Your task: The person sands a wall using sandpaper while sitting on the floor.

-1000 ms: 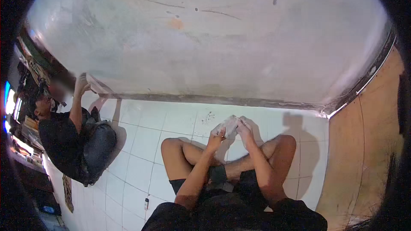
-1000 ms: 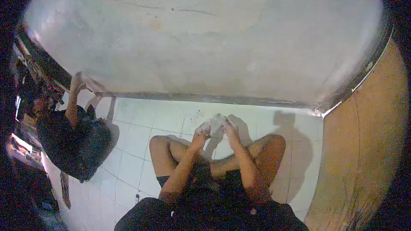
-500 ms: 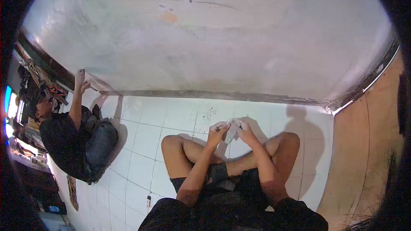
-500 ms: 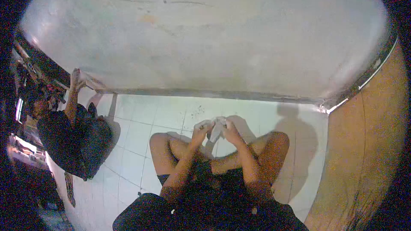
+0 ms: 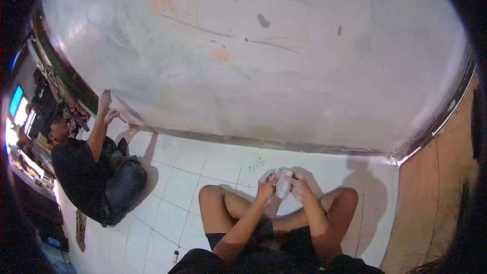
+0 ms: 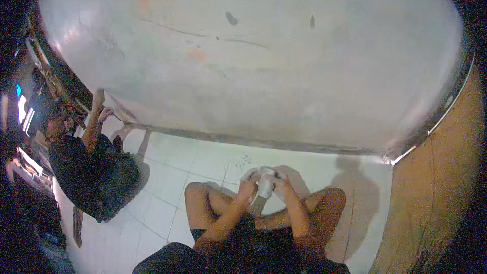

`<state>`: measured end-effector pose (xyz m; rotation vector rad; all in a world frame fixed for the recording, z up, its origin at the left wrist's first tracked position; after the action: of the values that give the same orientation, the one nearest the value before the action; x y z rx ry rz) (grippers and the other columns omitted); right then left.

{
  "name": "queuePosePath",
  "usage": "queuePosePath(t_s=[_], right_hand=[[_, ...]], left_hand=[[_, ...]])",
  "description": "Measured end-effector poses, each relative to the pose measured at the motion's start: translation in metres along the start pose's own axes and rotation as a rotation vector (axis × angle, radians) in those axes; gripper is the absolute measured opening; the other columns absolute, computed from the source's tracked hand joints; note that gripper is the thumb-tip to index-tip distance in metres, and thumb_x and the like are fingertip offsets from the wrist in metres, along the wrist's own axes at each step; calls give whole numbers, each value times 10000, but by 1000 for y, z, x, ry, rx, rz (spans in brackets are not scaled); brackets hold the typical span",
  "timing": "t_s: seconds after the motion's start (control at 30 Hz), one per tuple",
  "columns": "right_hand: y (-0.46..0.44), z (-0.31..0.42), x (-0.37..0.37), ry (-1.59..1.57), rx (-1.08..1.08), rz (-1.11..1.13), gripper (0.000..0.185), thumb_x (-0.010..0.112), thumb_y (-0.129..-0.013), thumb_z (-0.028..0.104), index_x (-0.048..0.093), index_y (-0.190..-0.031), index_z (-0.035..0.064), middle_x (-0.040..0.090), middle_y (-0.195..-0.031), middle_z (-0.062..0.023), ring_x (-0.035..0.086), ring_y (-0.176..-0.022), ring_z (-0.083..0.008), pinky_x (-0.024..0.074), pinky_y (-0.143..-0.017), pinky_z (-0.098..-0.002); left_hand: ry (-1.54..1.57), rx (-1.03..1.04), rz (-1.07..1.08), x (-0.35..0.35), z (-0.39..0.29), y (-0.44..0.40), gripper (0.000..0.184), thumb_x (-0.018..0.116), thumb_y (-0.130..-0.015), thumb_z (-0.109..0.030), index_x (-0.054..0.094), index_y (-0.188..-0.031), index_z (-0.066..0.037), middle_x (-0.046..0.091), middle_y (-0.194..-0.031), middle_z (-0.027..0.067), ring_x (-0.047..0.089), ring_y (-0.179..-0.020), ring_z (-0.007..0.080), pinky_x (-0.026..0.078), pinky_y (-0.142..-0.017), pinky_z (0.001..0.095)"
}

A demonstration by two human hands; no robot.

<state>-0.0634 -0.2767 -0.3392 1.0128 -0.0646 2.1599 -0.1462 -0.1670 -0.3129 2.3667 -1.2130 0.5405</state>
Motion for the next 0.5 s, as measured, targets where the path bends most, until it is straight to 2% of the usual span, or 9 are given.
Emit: queuePosePath(t_s=[0.1, 0.13, 0.23, 0.37, 0.43, 0.5], right_hand=[[-8, -12, -16, 16, -79, -67, 296, 587, -861, 16, 577, -1150, -44, 628, -1069, -91, 613, -974, -197, 489, -874, -310], [-8, -13, -20, 0, -106, -10, 303, 587, -870, 29, 569, -1163, -44, 620, -1103, -94, 598, -1001, -196, 476, -882, -318], [11, 11, 11, -22, -108, -58, 295, 588, -879, 48, 565, -1160, -37, 613, -1116, -88, 585, -1027, -192, 462, -898, -319], [5, 6, -2, -90, -80, -83, 286, 589, -882, 47, 560, -1160, -17, 606, -1114, -71, 578, -1043, -184, 461, -903, -312], [5, 9, 4, -181, -96, -134, 281, 588, -883, 43, 559, -1158, -6, 606, -1105, -65, 581, -1036, -182, 463, -899, -311], [7, 9, 6, -184, -114, -72, 300, 580, -888, 42, 548, -1184, 5, 604, -1123, -66, 580, -1044, -182, 462, -906, -307]], left_hand=[[17, -91, -6, -3, 16, -6, 172, 621, -892, -71, 641, -1049, -6, 653, -916, 61, 615, -813, 124, 492, -632, 245], [21, -85, -26, -2, 21, -7, 188, 633, -888, -78, 634, -1053, 13, 654, -917, 69, 611, -785, 125, 488, -632, 237], [50, -27, -66, 25, 0, -1, 205, 656, -879, -95, 630, -1044, 23, 646, -905, 58, 590, -739, 119, 459, -607, 230], [107, -21, -71, 19, 21, -19, 226, 680, -860, -86, 623, -1049, 25, 645, -935, 57, 598, -823, 123, 478, -704, 234], [62, -56, -138, 30, 11, -12, 219, 677, -859, -77, 627, -1046, 25, 638, -956, 56, 593, -860, 126, 468, -749, 232], [43, -31, -165, 37, 12, -14, 207, 673, -859, -71, 632, -1039, 23, 626, -966, 51, 584, -881, 128, 457, -778, 233]])
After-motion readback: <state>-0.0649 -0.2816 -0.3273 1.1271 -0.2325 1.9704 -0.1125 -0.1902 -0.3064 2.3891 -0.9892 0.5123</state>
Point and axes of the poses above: each hand's wrist, its own y-axis away from the middle knuckle, its own x-axis out of the palm, z = x × y, the point moved 1 cm from there along -y, towards the middle knuckle
